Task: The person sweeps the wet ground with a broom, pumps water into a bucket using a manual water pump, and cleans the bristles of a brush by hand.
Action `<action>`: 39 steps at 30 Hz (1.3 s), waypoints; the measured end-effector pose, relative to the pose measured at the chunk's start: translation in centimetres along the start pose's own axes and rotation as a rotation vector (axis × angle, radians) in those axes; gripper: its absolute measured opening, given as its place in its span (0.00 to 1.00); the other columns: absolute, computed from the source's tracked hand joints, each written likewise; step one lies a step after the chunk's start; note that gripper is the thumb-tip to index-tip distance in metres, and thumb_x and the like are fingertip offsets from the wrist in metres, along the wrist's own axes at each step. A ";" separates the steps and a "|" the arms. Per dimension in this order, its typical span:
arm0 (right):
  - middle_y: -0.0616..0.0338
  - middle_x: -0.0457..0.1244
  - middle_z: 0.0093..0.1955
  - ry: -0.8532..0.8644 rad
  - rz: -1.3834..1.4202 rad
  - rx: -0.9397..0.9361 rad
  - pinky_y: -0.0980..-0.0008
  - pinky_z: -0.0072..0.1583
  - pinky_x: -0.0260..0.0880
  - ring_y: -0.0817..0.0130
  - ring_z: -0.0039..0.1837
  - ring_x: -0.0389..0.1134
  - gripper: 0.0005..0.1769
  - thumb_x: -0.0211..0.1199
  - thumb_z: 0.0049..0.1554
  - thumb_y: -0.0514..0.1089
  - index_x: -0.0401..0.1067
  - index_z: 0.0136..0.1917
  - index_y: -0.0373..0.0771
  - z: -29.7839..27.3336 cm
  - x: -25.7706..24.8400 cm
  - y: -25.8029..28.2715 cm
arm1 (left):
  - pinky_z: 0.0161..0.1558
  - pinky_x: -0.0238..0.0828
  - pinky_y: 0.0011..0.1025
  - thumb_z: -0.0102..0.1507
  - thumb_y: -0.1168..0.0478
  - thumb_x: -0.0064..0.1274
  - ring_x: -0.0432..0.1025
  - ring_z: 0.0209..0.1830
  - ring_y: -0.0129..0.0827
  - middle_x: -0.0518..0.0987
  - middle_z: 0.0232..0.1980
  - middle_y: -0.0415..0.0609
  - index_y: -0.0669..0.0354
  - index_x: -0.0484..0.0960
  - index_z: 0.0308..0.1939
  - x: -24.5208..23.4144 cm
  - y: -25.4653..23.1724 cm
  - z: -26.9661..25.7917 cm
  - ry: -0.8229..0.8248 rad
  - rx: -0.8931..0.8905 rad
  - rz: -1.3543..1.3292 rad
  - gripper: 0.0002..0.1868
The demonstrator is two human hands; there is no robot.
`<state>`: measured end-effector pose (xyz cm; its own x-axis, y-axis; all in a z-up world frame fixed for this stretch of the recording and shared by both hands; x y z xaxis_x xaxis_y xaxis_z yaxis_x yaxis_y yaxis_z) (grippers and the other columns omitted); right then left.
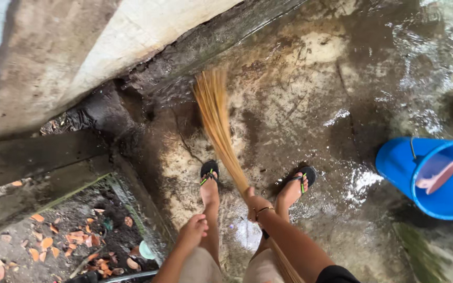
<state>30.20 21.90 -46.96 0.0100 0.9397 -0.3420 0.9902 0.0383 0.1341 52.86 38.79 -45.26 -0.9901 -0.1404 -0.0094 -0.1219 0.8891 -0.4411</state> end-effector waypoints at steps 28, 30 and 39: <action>0.34 0.67 0.58 -0.123 -0.072 0.000 0.49 0.61 0.70 0.41 0.61 0.70 0.48 0.53 0.60 0.45 0.27 0.83 0.46 -7.2 3.1 1.1 | 0.37 0.78 0.32 0.64 0.56 0.52 0.79 0.28 0.30 0.85 0.37 0.46 0.54 0.78 0.56 -9.1 2.4 -4.0 -0.021 0.032 0.234 0.17; 0.33 0.68 0.58 -0.098 -0.022 -0.111 0.45 0.60 0.69 0.38 0.60 0.71 0.36 0.47 0.69 0.49 0.35 0.84 0.50 -6.0 6.6 6.9 | 0.37 0.77 0.34 0.65 0.54 0.52 0.78 0.29 0.32 0.85 0.38 0.46 0.53 0.77 0.58 -9.9 4.0 -4.8 -0.020 0.006 0.230 0.18; 0.38 0.69 0.48 -0.183 0.226 0.023 0.49 0.54 0.73 0.40 0.52 0.72 0.56 0.63 0.49 0.41 0.34 0.82 0.58 -12.7 5.6 1.0 | 0.44 0.78 0.35 0.64 0.50 0.53 0.83 0.36 0.37 0.87 0.43 0.49 0.51 0.76 0.59 -10.5 3.4 -7.4 -0.084 0.026 0.406 0.21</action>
<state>29.51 31.52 -36.88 0.2534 0.8467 -0.4679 0.9629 -0.1744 0.2059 62.30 46.52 -40.03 -0.9480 0.1839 -0.2599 0.2806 0.8684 -0.4089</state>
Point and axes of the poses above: each hand's wrist, its own z-axis towards the middle knuckle, its own x-axis out of the palm, y = z × x, the point moved 7 cm from there along z, towards the middle knuckle
